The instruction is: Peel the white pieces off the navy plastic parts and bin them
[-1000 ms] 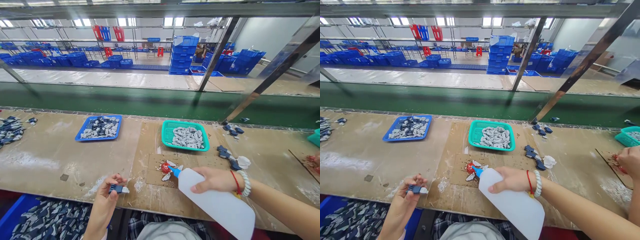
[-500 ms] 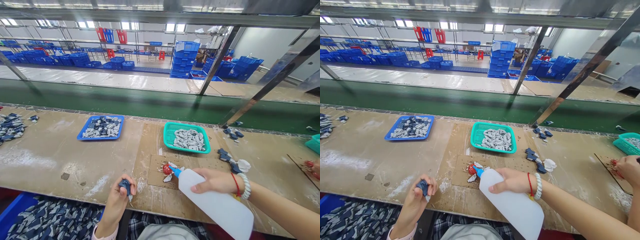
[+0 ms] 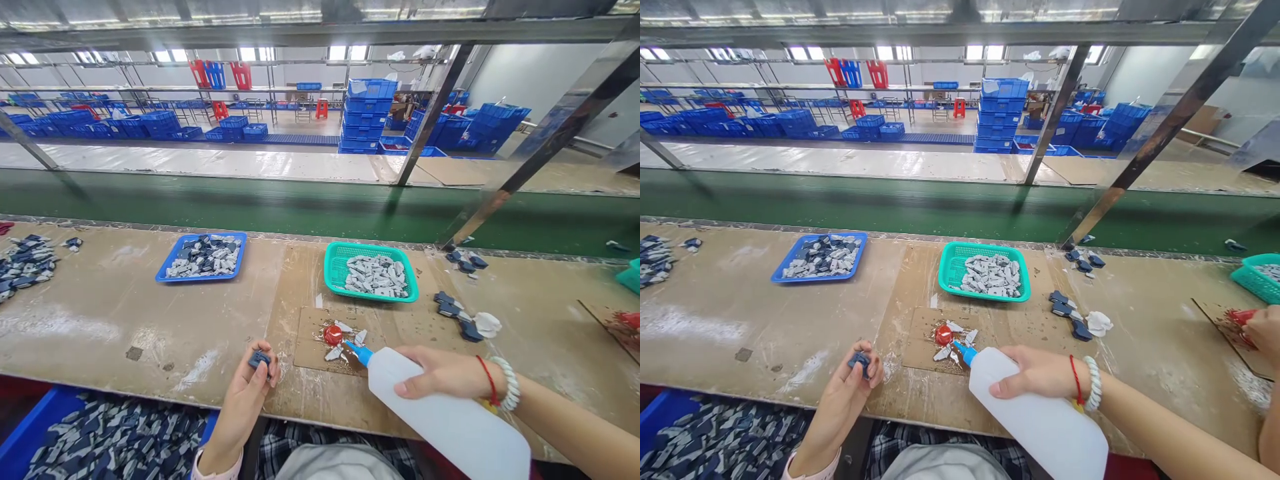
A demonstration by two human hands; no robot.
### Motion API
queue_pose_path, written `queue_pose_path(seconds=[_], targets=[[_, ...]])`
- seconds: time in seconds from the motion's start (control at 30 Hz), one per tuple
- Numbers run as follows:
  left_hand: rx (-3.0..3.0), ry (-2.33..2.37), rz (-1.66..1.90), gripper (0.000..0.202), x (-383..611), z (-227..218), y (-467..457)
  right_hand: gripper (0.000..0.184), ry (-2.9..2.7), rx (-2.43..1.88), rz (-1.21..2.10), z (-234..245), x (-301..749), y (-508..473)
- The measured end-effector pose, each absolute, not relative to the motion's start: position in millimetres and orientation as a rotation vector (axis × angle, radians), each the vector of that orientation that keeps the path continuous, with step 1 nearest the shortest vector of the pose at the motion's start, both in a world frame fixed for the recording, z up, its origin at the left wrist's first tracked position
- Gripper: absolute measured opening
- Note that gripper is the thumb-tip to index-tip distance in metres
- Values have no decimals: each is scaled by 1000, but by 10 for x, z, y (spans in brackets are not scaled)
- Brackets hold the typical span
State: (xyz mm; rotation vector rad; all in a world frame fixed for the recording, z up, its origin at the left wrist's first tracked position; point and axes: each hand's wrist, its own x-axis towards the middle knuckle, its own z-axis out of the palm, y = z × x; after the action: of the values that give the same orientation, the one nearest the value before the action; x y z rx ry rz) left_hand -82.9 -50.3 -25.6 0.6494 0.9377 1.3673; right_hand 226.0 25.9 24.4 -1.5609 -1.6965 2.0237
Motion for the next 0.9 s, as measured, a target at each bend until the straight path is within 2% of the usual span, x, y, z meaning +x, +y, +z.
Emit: queue_pose_path(seconds=[0.23,0.47,0.73,0.8,0.9], targets=[[704,999,1351,26,-743,-201,-462,38,-1798,-1514,2027,208,2390,207],[719,1109,1372,31,-634,-123,-479,57,-1773,-1418,2347,222,2437,333],[615,1201,1373,38,-599,-70,-434,59,-1828,-1265,2221,169,2584,259],[607,1232,1384,32,-600,-76,-384,61,-1802,-1199,2102,236,2703,257],[687,1283,1377,24,-631,-132,-272,78,-1653,-1297,1754,404,2951,342]])
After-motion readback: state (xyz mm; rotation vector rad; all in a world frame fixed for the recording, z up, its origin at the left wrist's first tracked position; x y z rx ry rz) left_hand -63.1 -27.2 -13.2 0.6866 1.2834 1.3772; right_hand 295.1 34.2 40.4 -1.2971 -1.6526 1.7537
